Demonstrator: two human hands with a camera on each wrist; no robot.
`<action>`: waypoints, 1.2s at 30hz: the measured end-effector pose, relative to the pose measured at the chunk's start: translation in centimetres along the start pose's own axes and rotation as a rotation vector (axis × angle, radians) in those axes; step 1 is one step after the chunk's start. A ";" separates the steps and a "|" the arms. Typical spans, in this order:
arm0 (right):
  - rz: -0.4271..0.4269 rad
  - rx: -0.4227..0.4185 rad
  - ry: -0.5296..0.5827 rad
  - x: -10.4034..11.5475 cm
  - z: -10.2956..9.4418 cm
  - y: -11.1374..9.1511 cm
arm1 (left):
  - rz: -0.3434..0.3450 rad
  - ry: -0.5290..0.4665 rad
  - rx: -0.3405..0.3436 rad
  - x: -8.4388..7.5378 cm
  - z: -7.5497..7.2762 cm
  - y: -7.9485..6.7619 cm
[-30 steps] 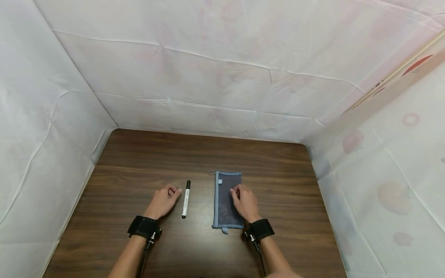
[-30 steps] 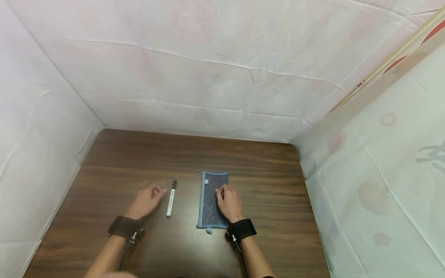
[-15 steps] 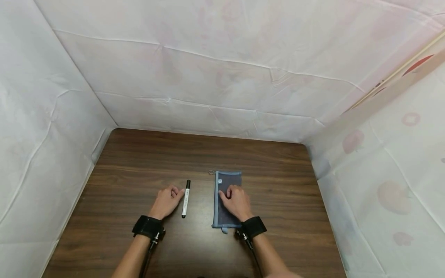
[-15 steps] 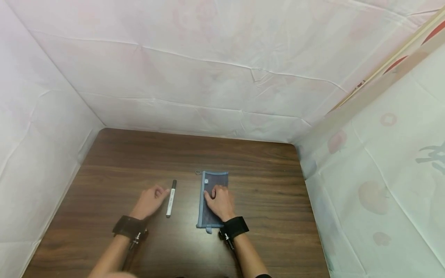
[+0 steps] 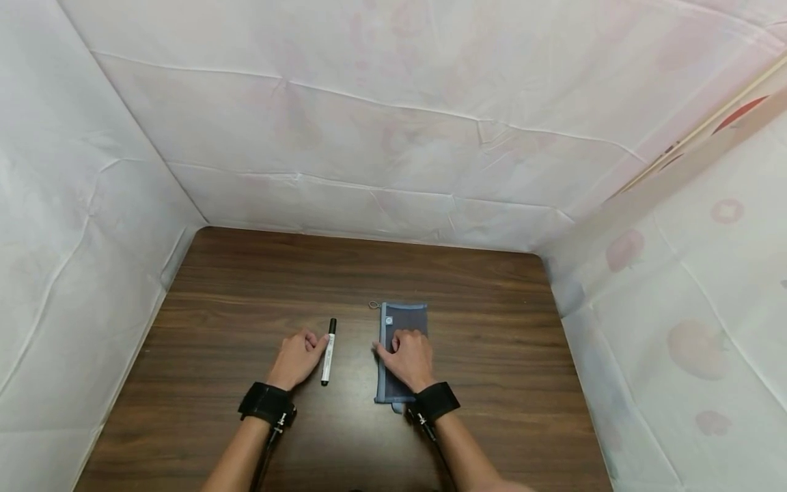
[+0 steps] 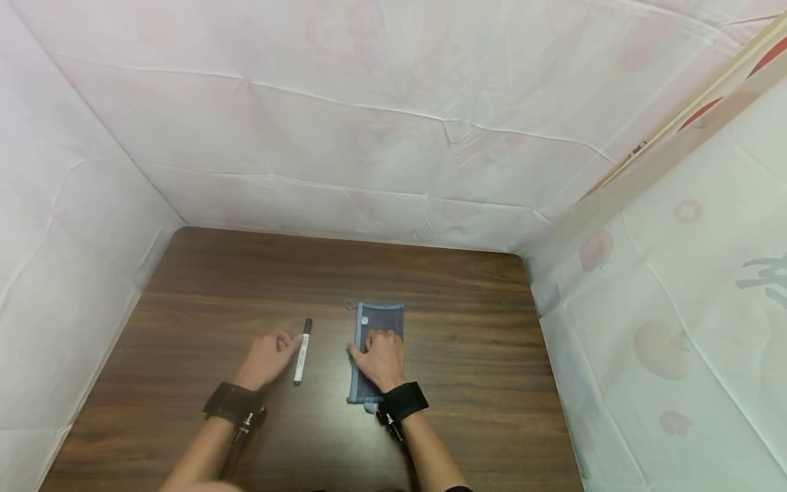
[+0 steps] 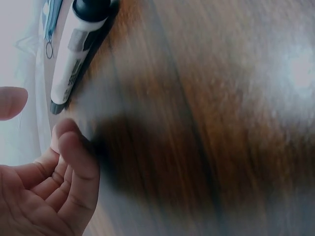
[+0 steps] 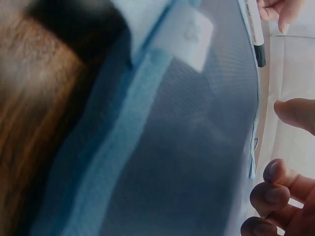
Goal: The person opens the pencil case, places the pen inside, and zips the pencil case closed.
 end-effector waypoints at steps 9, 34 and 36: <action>0.008 0.072 0.011 0.4 1.2 0.1 | -0.037 -0.008 -0.011 0.1 0.2 -0.4; -0.072 0.053 0.133 -0.7 2.3 0.0 | 0.034 -0.001 -0.051 0.2 0.7 -0.1; -0.081 0.041 0.140 -0.7 2.4 -0.1 | 0.036 -0.003 -0.048 0.3 0.8 -0.1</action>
Point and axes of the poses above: each hand's wrist, its own y-axis towards the middle knuckle, its own z-axis out of the palm, x = y × z, the point moved 1 cm from there along y, towards the middle knuckle, and after that the axes turned 14 degrees about z, right-handed, at the moved point
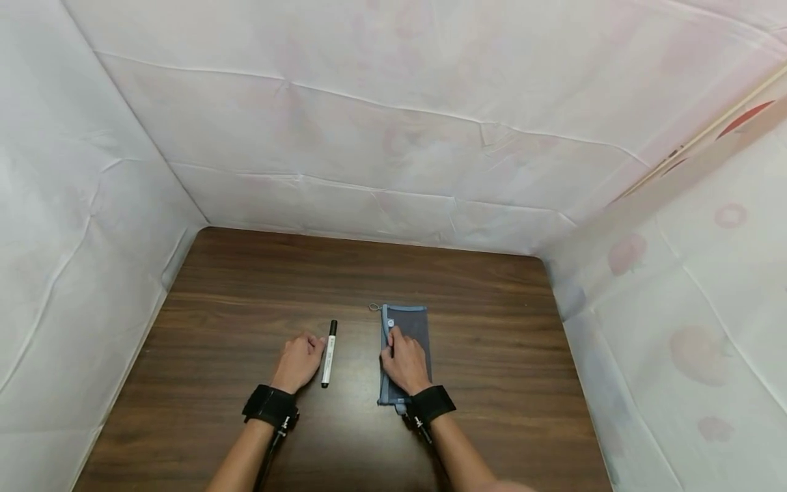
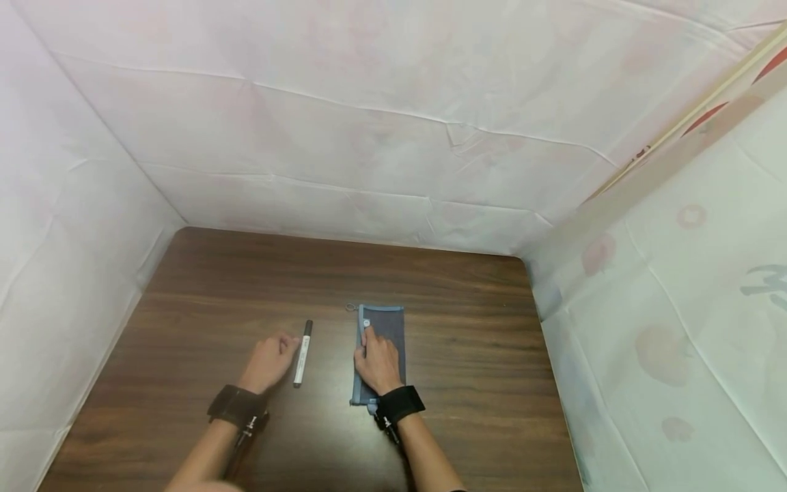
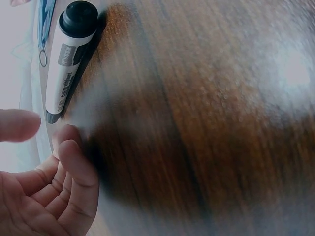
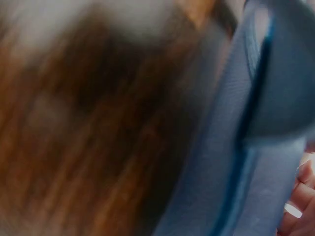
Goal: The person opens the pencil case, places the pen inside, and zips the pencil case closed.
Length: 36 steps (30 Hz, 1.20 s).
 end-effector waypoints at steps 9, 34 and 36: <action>0.005 0.020 0.016 -0.4 0.3 0.1 | 0.027 0.063 0.003 -0.7 -0.1 0.0; -0.003 0.053 0.122 0.2 0.3 0.0 | 0.086 0.114 -0.002 -1.6 0.6 0.1; 0.016 0.072 0.113 0.3 0.2 0.0 | 0.094 0.122 -0.007 -1.4 0.6 0.1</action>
Point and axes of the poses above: each hand's wrist, its own y-axis towards the middle knuckle, its own z-axis out of the palm, x = y × z, the point moved 1 cm from there along y, towards the middle knuckle, and after that the axes turned 14 degrees about z, right-handed, at the moved point
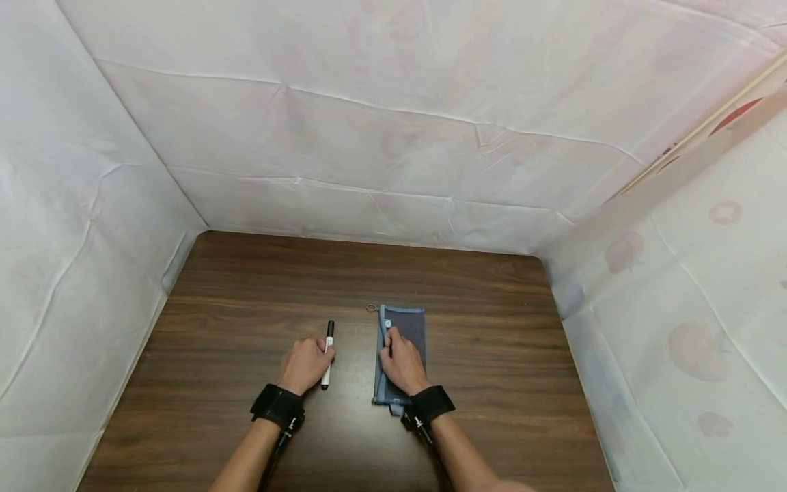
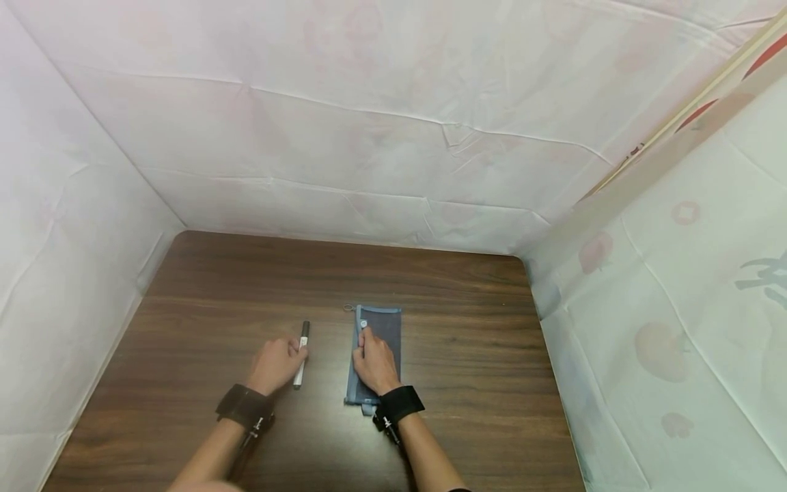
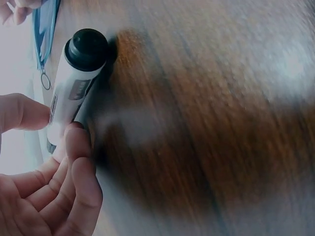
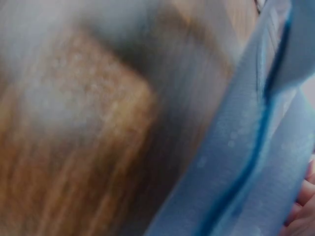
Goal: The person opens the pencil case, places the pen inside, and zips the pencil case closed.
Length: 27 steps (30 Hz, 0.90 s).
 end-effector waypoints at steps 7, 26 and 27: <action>0.032 0.041 0.006 0.3 -0.1 -0.1 | -0.027 -0.018 0.022 0.5 -0.1 0.1; 0.054 0.066 0.046 1.0 0.3 -0.6 | -0.044 -0.144 -0.035 -0.6 -0.2 0.7; 0.062 0.075 0.052 1.1 0.4 -0.7 | -0.042 -0.153 -0.035 -0.7 -0.2 0.6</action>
Point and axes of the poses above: each hand's wrist, its own y-axis towards the middle knuckle, its own z-axis out of the palm, x = y × z, the point moved 1 cm from there along y, towards the middle knuckle, and after that the axes turned 14 degrees about z, right-handed, at the moved point
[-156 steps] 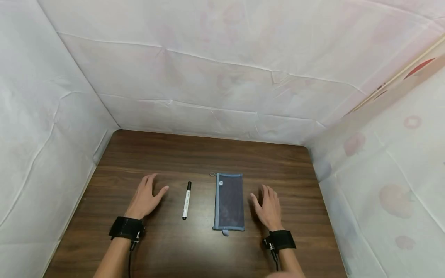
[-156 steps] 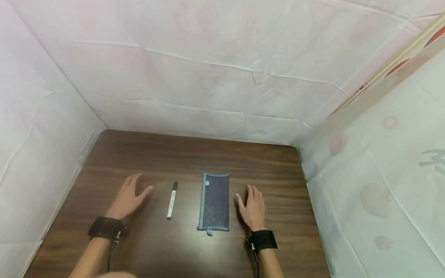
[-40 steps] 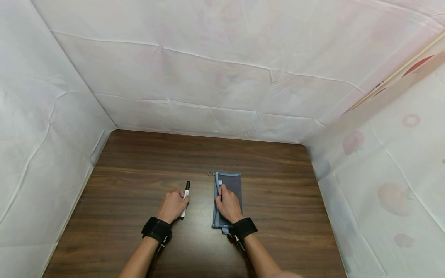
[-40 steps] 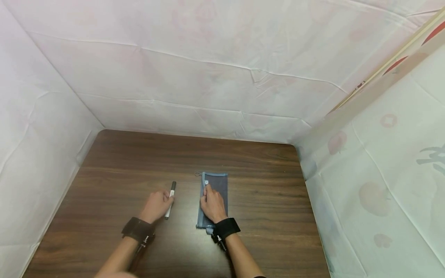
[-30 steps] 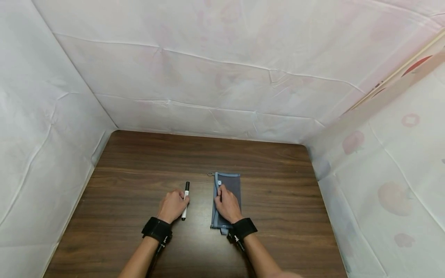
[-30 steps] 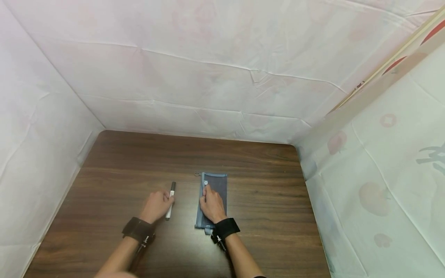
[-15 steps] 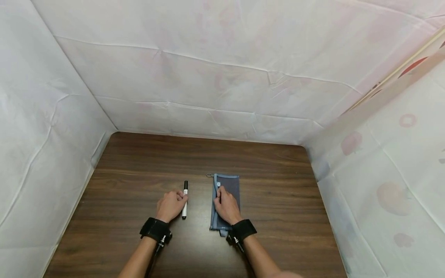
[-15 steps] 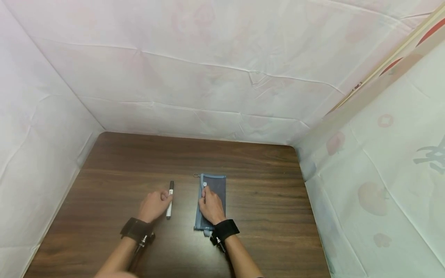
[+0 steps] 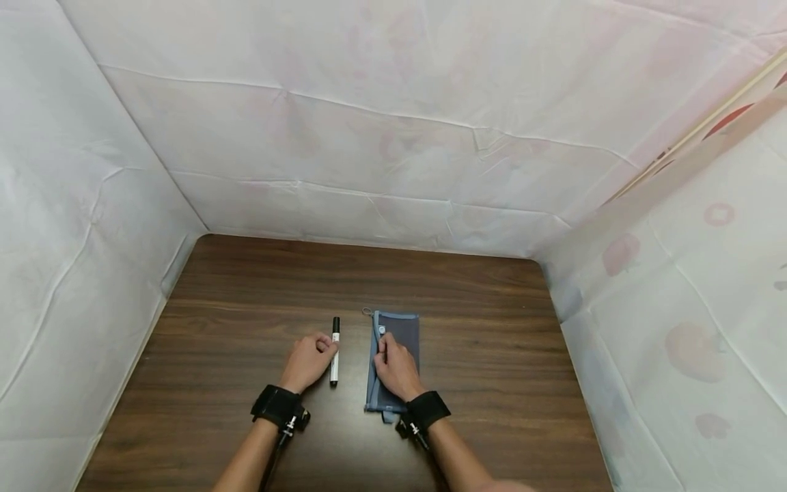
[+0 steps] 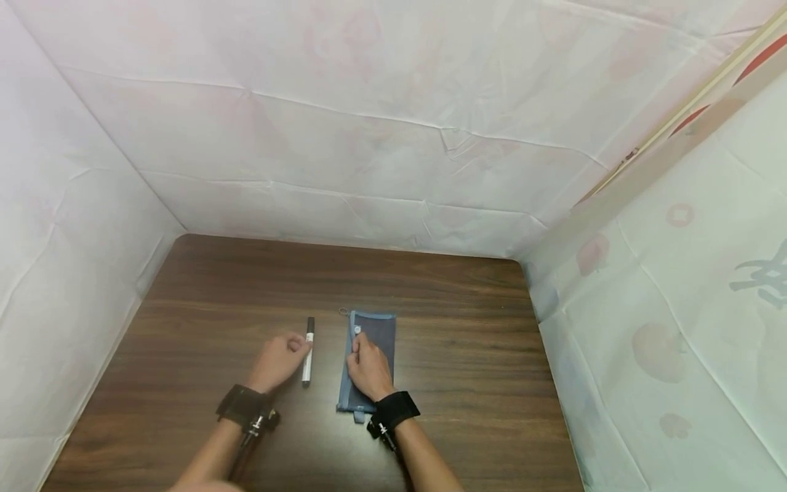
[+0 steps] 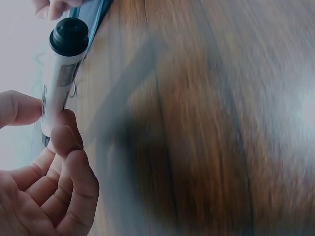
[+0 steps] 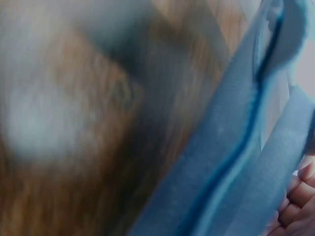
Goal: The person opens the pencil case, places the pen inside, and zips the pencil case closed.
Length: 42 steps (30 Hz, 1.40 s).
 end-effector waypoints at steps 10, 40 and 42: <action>0.007 0.035 0.050 0.5 0.5 -0.2 | 0.015 -0.087 0.023 -1.8 1.0 -0.3; -0.103 -0.020 0.180 0.7 1.6 -0.3 | 0.086 -0.072 0.092 -3.1 3.9 -1.1; -0.061 0.022 0.189 1.7 0.9 -0.6 | 0.105 -0.071 0.096 -3.1 3.9 -1.2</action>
Point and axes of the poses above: each hand's wrist, its own y-axis towards the middle knuckle, its own z-axis out of the palm, x = y × z, the point moved 1 cm from there along y, towards the middle knuckle, and after that the axes turned 14 degrees about z, right-handed, at the moved point
